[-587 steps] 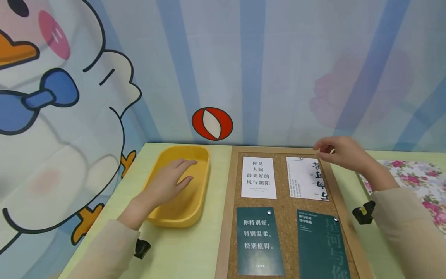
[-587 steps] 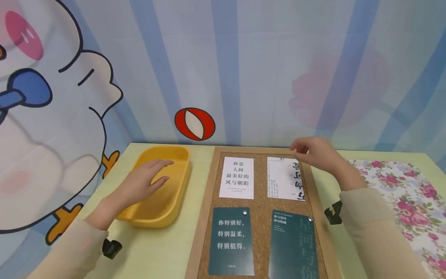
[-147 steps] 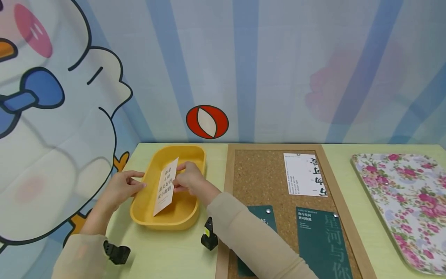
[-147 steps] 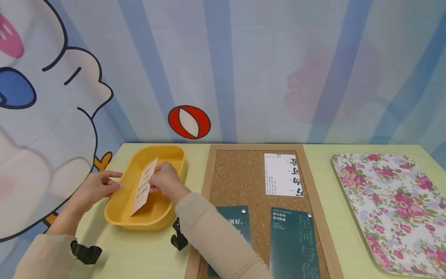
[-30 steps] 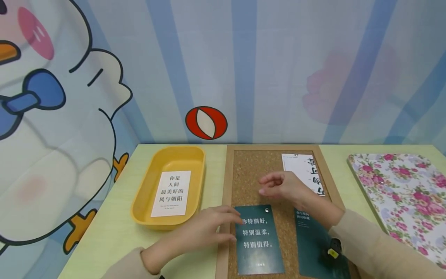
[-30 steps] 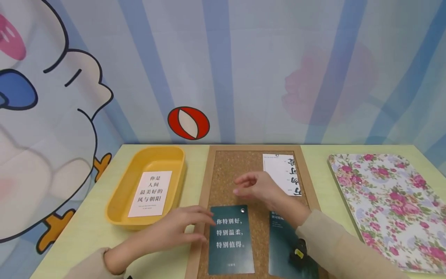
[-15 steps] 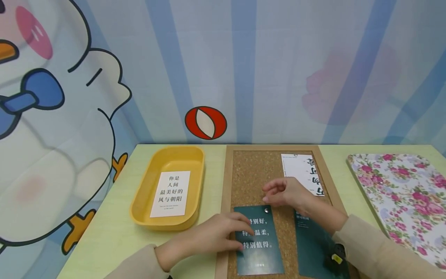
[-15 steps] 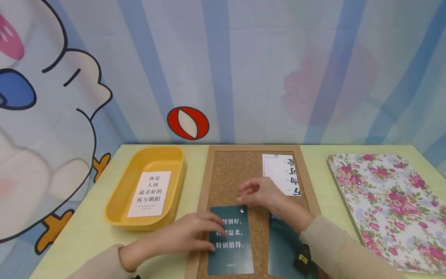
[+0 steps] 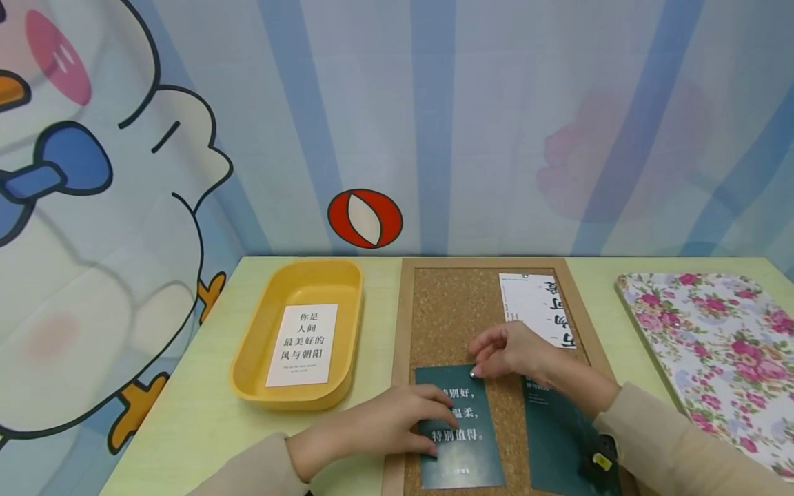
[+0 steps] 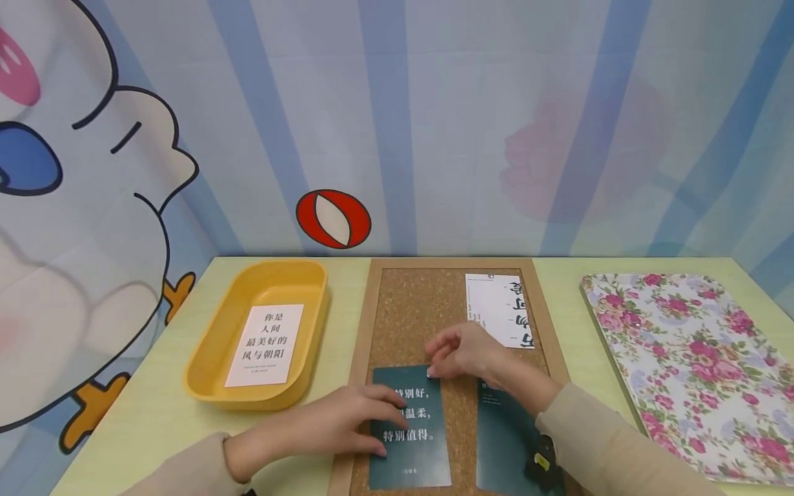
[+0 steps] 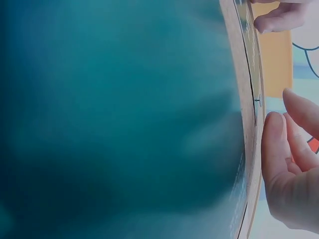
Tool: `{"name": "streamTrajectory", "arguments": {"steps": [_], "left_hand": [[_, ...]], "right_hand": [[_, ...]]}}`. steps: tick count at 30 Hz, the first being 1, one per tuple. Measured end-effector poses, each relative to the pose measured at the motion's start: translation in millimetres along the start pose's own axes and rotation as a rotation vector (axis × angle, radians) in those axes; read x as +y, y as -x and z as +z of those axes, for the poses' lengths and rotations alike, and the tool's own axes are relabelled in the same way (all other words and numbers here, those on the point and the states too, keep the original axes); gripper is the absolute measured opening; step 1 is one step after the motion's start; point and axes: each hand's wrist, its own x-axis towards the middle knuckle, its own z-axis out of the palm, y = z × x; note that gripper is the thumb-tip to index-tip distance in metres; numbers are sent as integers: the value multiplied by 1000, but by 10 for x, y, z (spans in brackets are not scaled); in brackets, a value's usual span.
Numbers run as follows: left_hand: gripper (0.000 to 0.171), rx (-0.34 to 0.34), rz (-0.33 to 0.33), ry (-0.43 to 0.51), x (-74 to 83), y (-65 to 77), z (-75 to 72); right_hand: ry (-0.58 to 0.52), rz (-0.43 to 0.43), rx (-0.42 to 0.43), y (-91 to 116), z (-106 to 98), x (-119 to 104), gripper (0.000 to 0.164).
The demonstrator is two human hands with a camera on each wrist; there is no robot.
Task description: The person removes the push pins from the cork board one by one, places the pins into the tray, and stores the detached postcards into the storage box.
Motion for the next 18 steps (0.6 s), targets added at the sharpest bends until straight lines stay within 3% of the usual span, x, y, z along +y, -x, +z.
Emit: {"name": "streamTrajectory", "arguments": {"steps": [9,18], "left_hand": [[33,-28,-5,-17,11,-4,20],[31,-39,-11,-79,24,-24,40]], "right_hand": [[82,61,-6,-8,18,19,23],[142,38,-1,-32,56,6,21]]}}
